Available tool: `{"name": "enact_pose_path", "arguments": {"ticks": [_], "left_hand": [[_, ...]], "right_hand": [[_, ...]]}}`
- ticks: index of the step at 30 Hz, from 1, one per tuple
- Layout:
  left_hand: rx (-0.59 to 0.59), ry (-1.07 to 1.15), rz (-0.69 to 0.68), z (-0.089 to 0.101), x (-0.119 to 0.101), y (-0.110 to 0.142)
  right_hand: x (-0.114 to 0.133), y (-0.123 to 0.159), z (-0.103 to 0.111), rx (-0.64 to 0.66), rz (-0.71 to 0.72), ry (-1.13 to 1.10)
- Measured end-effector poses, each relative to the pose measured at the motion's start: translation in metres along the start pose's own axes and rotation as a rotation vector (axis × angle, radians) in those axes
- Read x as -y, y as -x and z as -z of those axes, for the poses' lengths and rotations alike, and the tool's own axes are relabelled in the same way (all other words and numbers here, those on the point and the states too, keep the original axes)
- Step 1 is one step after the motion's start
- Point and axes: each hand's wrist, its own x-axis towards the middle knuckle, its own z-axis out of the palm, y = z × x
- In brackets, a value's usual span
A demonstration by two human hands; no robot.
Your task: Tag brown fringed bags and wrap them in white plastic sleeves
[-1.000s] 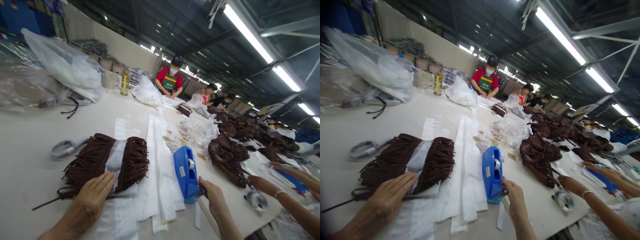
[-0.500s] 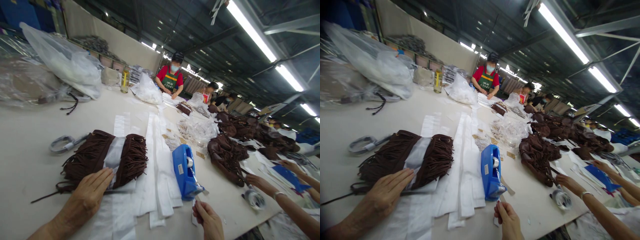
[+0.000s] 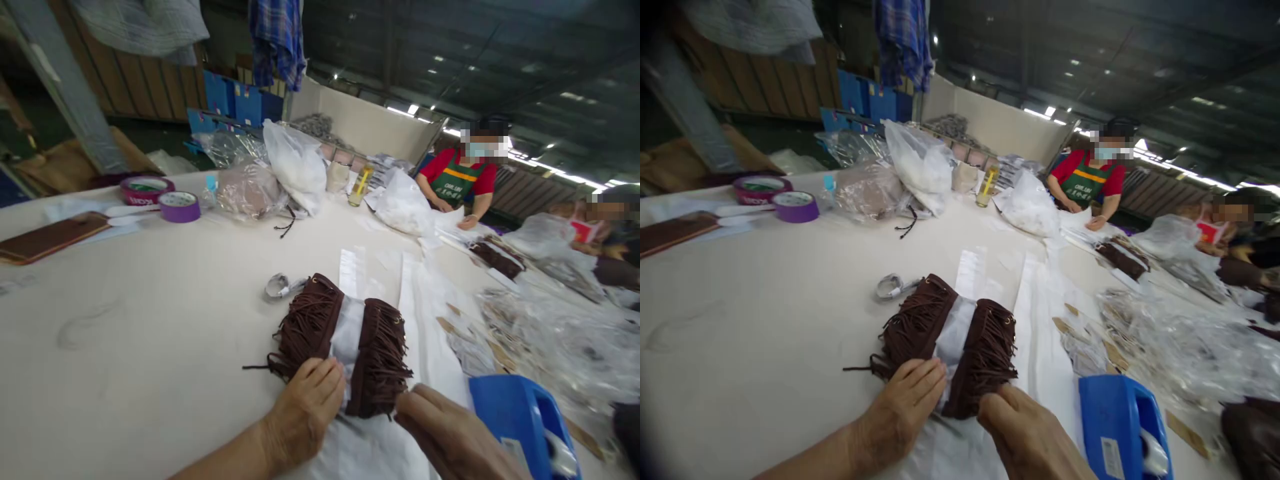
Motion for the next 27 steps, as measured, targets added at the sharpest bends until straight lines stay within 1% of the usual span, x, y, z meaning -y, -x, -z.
{"name": "enact_pose_path", "arguments": {"ticks": [2, 5, 8, 10, 13, 15, 17, 19, 21, 22, 24, 25, 27], "left_hand": [[-0.004, 0.026, 0.023, -0.001, -0.001, 0.001], [0.005, 0.042, 0.041, -0.001, -0.001, 0.001], [-0.008, 0.042, 0.056, -0.002, -0.001, -0.001], [-0.023, 0.039, 0.069, -0.003, -0.001, -0.001], [-0.027, 0.025, 0.076, -0.005, -0.001, -0.001], [-0.038, 0.011, 0.07, -0.006, -0.001, -0.002], [-0.075, -0.003, 0.066, -0.007, 0.0, -0.003], [-0.133, -0.014, 0.061, -0.009, 0.001, -0.005], [-0.187, -0.027, 0.059, -0.013, 0.002, -0.006], [-0.211, -0.033, 0.058, -0.015, 0.002, -0.006], [-0.248, -0.047, 0.041, -0.018, 0.003, -0.005], [-0.259, -0.052, 0.029, -0.019, 0.003, -0.005], [-0.241, -0.045, 0.018, -0.018, 0.003, -0.004]], "right_hand": [[-0.005, -0.036, 0.002, 0.175, 0.067, 0.106], [-0.017, -0.075, -0.01, 0.335, 0.117, 0.264], [-0.028, -0.1, -0.027, 0.399, 0.173, 0.365], [-0.032, -0.111, -0.035, 0.434, 0.176, 0.388], [-0.036, -0.123, -0.033, 0.471, 0.123, 0.328], [-0.037, -0.126, -0.024, 0.475, 0.049, 0.176], [-0.039, -0.124, -0.013, 0.481, -0.061, -0.099], [-0.041, -0.117, -0.004, 0.491, -0.201, -0.479], [-0.041, -0.105, -0.001, 0.449, -0.331, -0.893], [-0.04, -0.098, -0.002, 0.412, -0.37, -1.076], [-0.039, -0.085, -0.007, 0.328, -0.392, -1.353], [-0.038, -0.08, -0.011, 0.3, -0.385, -1.445], [-0.037, -0.071, -0.017, 0.272, -0.378, -1.57]]}}
